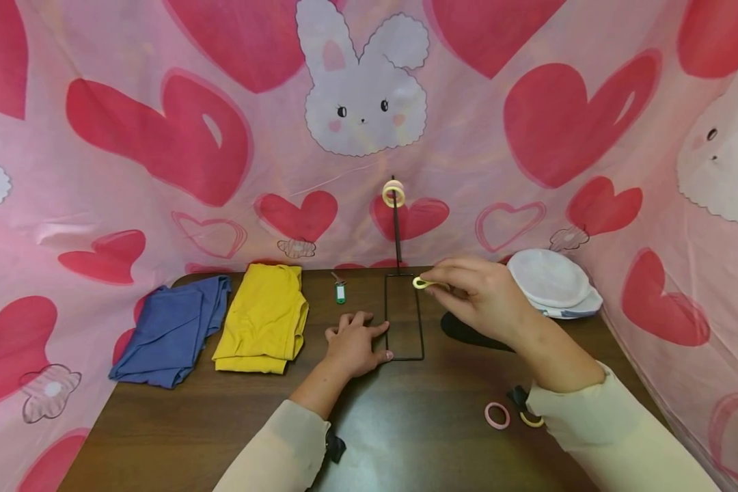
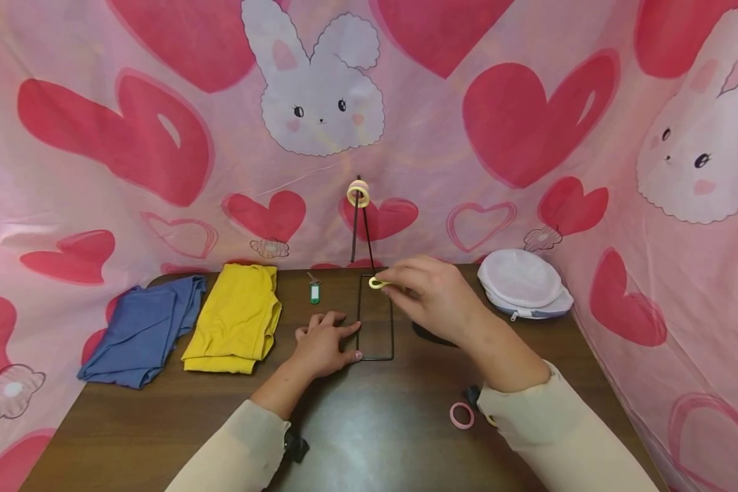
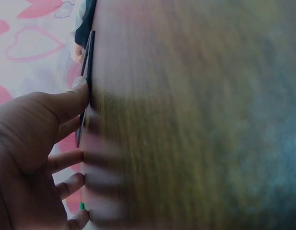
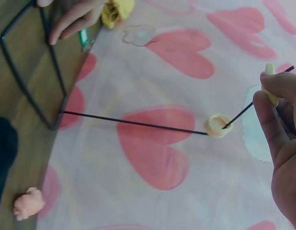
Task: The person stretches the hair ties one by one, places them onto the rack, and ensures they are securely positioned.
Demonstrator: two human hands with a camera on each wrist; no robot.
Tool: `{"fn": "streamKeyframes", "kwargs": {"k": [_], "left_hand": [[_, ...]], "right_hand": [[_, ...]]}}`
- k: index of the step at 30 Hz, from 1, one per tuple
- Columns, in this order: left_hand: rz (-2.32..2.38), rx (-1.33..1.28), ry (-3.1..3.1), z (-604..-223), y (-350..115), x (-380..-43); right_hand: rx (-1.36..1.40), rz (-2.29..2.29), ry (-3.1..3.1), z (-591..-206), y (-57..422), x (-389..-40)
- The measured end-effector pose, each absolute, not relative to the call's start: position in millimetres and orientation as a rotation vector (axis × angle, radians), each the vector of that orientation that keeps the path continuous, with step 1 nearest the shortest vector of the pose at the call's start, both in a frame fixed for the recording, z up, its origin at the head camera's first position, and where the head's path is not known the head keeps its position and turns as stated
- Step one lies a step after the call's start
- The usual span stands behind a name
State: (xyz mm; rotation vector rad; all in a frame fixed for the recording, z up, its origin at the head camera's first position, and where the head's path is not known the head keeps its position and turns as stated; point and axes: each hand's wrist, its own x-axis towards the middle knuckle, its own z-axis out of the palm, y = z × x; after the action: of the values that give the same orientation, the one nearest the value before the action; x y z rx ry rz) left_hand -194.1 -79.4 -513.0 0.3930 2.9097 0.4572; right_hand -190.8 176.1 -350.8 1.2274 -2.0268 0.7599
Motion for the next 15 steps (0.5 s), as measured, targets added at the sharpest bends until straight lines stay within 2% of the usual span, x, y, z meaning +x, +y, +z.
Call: {"fn": "streamKeyframes", "kwargs": {"k": [15], "left_hand": [[0.454, 0.395, 2.929, -517.1, -78.6, -195.8]], "right_hand": [[1.259, 0.786, -1.887, -319.8, 156.1, -188.1]]}}
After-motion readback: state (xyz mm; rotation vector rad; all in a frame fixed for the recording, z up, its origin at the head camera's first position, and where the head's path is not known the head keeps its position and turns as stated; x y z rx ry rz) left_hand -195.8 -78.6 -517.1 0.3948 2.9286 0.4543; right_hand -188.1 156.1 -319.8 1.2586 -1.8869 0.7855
